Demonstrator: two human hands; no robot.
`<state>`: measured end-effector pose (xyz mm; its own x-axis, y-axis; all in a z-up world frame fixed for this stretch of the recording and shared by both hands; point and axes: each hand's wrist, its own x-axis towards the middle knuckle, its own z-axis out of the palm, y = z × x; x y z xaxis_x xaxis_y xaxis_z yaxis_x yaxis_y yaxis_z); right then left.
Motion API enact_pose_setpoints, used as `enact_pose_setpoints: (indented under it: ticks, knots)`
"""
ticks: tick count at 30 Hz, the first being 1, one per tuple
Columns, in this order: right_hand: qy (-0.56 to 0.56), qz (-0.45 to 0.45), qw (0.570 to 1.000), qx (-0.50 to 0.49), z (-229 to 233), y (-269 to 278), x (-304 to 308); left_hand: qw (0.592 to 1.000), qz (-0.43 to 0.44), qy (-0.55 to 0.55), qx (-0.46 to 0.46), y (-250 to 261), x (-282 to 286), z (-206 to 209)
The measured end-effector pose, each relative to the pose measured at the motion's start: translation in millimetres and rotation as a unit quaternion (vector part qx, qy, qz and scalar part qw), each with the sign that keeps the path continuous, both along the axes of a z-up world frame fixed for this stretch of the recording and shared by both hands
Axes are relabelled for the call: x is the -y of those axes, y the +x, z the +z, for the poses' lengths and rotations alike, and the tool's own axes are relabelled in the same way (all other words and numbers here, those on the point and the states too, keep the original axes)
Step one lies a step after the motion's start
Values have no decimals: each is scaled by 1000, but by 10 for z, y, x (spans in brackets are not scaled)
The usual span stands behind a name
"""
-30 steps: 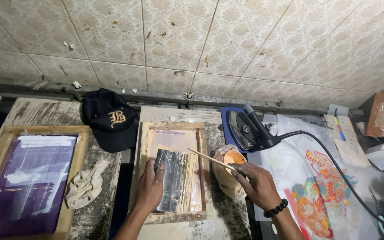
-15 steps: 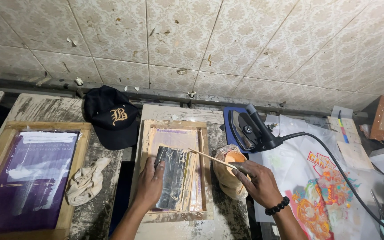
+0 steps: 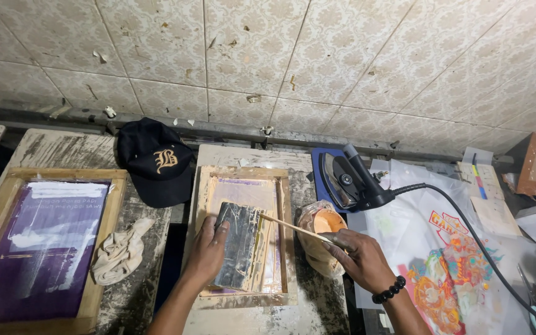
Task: The person uses a squeegee to spread orange ink across a screen printing frame placed over a white fabric. They repeatedly pull the squeegee across the screen to ensure even coverage and occasionally use a wooden stick to scrape excess ink from the squeegee back into the container.
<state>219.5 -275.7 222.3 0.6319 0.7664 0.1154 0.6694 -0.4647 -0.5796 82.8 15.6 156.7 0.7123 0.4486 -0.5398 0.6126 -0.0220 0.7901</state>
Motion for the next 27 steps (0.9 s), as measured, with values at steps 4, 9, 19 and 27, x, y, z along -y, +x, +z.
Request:
enact_pose_setpoints:
  ticks: [4,9,19,27]
  knots:
    - [-25,17,999,-20,30,-22,8,1000,-12,0,-18,26,-41,80]
    - [-25,43,998,-27,105,-81,-10,1000,-5,-8,-11,61,-112,-25]
    - [-44,75,995,-51,139,-202,-23,1000,-7,18,18,155,-243,-299]
    - [-24,97,991,-84,215,-276,-27,1000,-9,27,5,221,-268,-158]
